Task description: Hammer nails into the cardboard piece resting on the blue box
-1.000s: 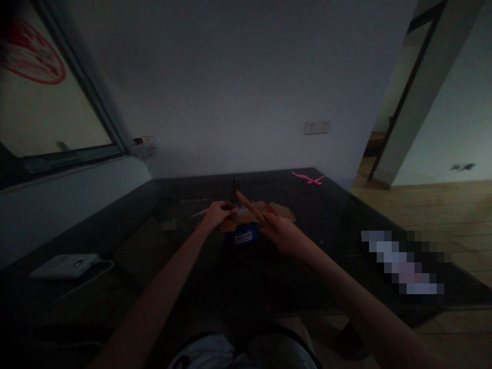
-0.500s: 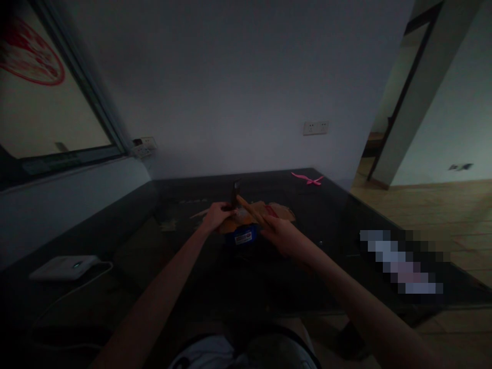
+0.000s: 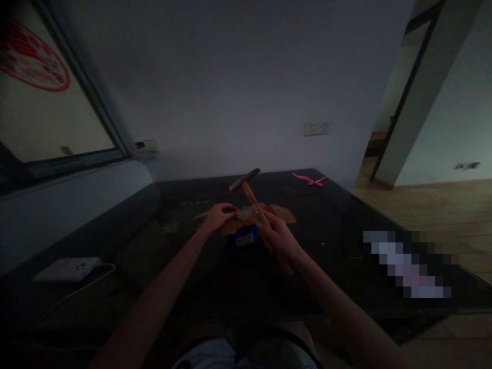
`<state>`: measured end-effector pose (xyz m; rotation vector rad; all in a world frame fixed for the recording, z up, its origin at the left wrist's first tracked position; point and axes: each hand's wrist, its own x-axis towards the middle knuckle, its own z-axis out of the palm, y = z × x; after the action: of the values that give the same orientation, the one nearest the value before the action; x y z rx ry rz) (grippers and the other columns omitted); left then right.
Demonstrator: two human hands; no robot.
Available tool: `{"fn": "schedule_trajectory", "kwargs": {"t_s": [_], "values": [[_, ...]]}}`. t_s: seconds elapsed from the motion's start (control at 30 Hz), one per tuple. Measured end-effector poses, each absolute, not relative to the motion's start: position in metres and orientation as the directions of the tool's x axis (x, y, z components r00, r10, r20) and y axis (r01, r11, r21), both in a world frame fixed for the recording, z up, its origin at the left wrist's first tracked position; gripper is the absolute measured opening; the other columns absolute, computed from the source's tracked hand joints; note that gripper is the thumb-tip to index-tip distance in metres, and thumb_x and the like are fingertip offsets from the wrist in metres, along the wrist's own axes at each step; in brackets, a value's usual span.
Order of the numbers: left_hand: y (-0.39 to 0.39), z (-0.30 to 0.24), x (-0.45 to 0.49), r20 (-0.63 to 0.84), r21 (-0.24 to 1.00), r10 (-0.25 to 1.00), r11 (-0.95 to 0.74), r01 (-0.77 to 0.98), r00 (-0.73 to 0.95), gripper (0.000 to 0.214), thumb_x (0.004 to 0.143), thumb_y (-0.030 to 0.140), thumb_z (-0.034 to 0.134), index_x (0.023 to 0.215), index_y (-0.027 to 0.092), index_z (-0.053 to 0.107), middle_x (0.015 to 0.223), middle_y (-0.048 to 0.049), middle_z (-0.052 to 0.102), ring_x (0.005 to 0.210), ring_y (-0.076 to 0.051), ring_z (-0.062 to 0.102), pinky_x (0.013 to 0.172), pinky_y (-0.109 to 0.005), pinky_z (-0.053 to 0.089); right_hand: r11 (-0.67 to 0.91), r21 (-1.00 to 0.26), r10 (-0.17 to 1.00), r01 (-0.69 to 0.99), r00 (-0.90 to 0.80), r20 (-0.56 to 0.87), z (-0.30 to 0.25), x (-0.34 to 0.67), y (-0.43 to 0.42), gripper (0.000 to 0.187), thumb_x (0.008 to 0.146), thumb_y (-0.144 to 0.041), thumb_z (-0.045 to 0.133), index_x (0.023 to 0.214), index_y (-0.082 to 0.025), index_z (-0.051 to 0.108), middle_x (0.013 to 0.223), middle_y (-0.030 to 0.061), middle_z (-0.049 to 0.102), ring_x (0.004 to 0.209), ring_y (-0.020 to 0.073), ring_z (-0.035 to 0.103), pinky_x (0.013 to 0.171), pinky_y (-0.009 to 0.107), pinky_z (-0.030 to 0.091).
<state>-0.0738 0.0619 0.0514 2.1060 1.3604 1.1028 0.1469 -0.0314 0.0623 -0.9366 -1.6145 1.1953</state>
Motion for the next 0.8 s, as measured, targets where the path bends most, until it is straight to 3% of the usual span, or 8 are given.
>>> {"fn": "schedule_trajectory", "kwargs": {"t_s": [0.17, 0.3, 0.43, 0.57, 0.63, 0.7, 0.8], "values": [[0.065, 0.047, -0.074, 0.446, 0.714, 0.851, -0.524, 0.464, 0.276, 0.021, 0.070, 0.020, 0.064, 0.090, 0.013, 0.064, 0.089, -0.0063, 0.066, 0.080, -0.016, 0.062, 0.076, -0.029, 0.050, 0.172, -0.972, 0.943, -0.157, -0.259, 0.209, 0.040, 0.141, -0.025, 0.056, 0.077, -0.041, 0.058, 0.124, -0.018, 0.040, 0.049, -0.0107, 0.044, 0.027, 0.0040, 0.034, 0.024, 0.015, 0.029], [0.064, 0.051, -0.079, 0.499, 0.674, 0.813, -0.582, 0.455, 0.300, 0.033, 0.069, 0.021, 0.065, 0.101, 0.015, 0.059, 0.097, -0.0070, 0.063, 0.087, -0.017, 0.061, 0.076, -0.029, 0.050, 0.161, -0.964, 0.954, -0.213, -0.218, 0.207, 0.035, 0.146, -0.027, 0.057, 0.075, -0.039, 0.060, 0.124, -0.019, 0.039, 0.049, -0.0109, 0.045, 0.027, 0.0040, 0.035, 0.024, 0.015, 0.029], [0.045, 0.061, -0.081, 0.655, 0.534, 0.724, -0.647, 0.545, 0.217, 0.031, 0.072, 0.016, 0.061, 0.103, 0.016, 0.058, 0.101, -0.0070, 0.060, 0.091, -0.017, 0.058, 0.080, -0.031, 0.048, 0.167, -0.960, 0.955, -0.224, -0.205, 0.214, 0.037, 0.150, -0.029, 0.052, 0.075, -0.039, 0.060, 0.121, -0.019, 0.043, 0.051, -0.0107, 0.045, 0.028, 0.0034, 0.036, 0.025, 0.015, 0.030], [0.002, 0.056, -0.071, 0.852, 0.372, 0.520, -0.688, 0.624, 0.065, 0.019, 0.079, 0.012, 0.049, 0.096, 0.016, 0.058, 0.094, -0.0065, 0.060, 0.088, -0.015, 0.057, 0.080, -0.030, 0.047, 0.175, -0.958, 0.955, -0.228, -0.197, 0.221, 0.036, 0.150, -0.027, 0.051, 0.076, -0.038, 0.059, 0.120, -0.019, 0.042, 0.051, -0.0107, 0.045, 0.028, 0.0034, 0.036, 0.025, 0.015, 0.030], [-0.020, 0.046, -0.063, 0.875, 0.252, 0.445, -0.755, 0.605, 0.190, 0.018, 0.081, 0.012, 0.047, 0.095, 0.017, 0.057, 0.091, -0.0061, 0.062, 0.088, -0.015, 0.058, 0.081, -0.029, 0.046, 0.189, -0.956, 0.953, -0.223, -0.192, 0.233, 0.034, 0.150, -0.026, 0.051, 0.076, -0.038, 0.059, 0.121, -0.019, 0.042, 0.050, -0.0110, 0.044, 0.028, 0.0037, 0.036, 0.025, 0.016, 0.030], [-0.037, 0.034, -0.057, 0.814, 0.128, 0.392, -0.842, 0.525, 0.430, 0.021, 0.082, 0.012, 0.046, 0.099, 0.018, 0.057, 0.091, -0.0053, 0.064, 0.087, -0.014, 0.059, 0.079, -0.028, 0.046, 0.201, -0.955, 0.952, -0.219, -0.187, 0.244, 0.031, 0.150, -0.024, 0.049, 0.076, -0.038, 0.059, 0.119, -0.019, 0.043, 0.050, -0.0111, 0.044, 0.028, 0.0038, 0.035, 0.025, 0.016, 0.030], [-0.046, 0.018, -0.054, 0.641, 0.105, 0.410, -0.885, 0.454, 0.650, 0.023, 0.083, 0.014, 0.045, 0.102, 0.019, 0.057, 0.091, -0.0040, 0.065, 0.083, -0.013, 0.060, 0.075, -0.025, 0.046, 0.213, -0.955, 0.955, -0.204, -0.161, 0.248, 0.029, 0.150, -0.023, 0.046, 0.076, -0.037, 0.059, 0.115, -0.019, 0.045, 0.050, -0.0111, 0.044, 0.028, 0.0038, 0.035, 0.025, 0.016, 0.030]]}}
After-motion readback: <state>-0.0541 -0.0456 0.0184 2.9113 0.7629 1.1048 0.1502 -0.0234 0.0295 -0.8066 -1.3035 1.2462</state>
